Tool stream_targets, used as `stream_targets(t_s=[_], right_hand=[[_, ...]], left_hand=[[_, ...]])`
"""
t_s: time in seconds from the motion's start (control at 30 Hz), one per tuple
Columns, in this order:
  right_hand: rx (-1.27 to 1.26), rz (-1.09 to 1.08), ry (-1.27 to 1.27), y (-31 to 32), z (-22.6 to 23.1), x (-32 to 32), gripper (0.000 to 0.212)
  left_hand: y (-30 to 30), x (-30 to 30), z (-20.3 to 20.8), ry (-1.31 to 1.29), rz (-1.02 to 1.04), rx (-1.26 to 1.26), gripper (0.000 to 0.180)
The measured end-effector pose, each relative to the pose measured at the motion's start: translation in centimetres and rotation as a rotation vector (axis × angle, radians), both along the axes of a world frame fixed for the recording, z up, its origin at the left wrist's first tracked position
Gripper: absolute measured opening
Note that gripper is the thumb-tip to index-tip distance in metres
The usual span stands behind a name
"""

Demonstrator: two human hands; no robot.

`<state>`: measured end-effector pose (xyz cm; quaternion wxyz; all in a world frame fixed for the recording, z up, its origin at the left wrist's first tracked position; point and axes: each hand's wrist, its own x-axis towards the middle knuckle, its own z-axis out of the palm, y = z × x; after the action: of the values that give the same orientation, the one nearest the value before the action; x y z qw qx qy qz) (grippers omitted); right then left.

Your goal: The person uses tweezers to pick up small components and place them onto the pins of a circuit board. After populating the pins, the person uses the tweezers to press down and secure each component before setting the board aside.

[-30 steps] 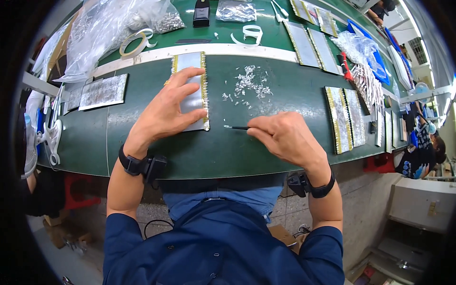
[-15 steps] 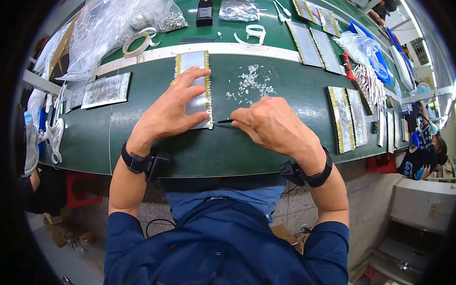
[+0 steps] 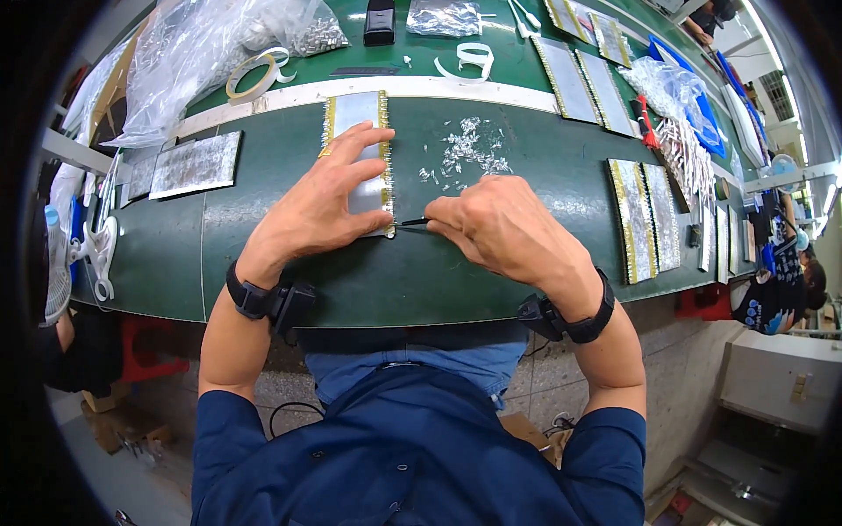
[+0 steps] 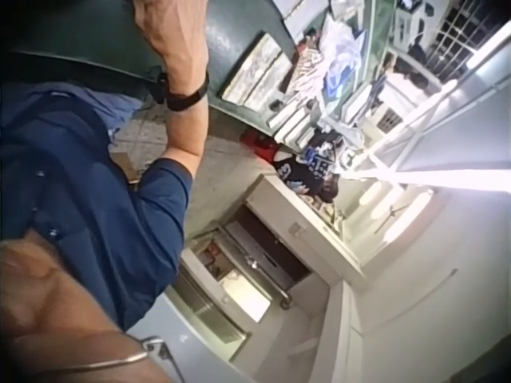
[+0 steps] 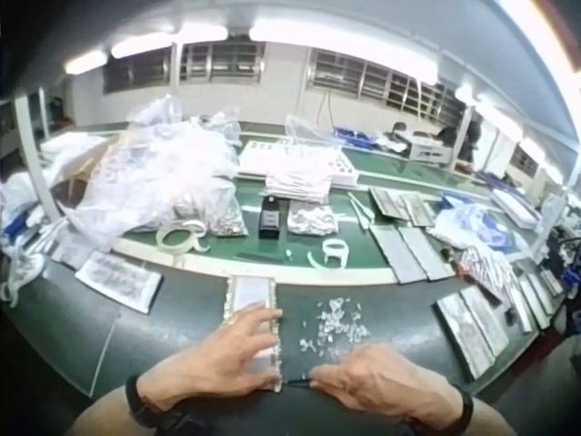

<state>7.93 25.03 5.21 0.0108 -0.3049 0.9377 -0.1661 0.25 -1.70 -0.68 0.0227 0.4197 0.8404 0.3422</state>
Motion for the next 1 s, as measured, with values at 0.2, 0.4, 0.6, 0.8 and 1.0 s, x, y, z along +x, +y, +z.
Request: stream_targets(t_s=[0.2,0.4,0.6,0.8,1.0], right_hand=[[0.010,-0.004,-0.004,0.05,-0.08,-0.02,0.012],[-0.110,-0.052,0.047,0.63,-0.13,0.40,0.012],[-0.083,-0.038,0.114,0.40,-0.64,0.31,0.012],[-0.061,-0.036,0.107,0.21,-0.77,0.20,0.012],[-0.040,-0.033,0.086,0.07,-0.67,0.48,0.011]], left_hand=[[0.24,0.10,-0.02,-0.009,-0.013,0.011,0.051],[-0.05,-0.36,-0.51,0.034,0.003,0.053,0.043],[-0.07,-0.83,0.15,0.079,0.096,0.137,0.038],[0.04,-0.56,0.32,0.069,0.139,0.147,0.038],[0.03,-0.59,0.27,0.073,0.132,0.159,0.038]])
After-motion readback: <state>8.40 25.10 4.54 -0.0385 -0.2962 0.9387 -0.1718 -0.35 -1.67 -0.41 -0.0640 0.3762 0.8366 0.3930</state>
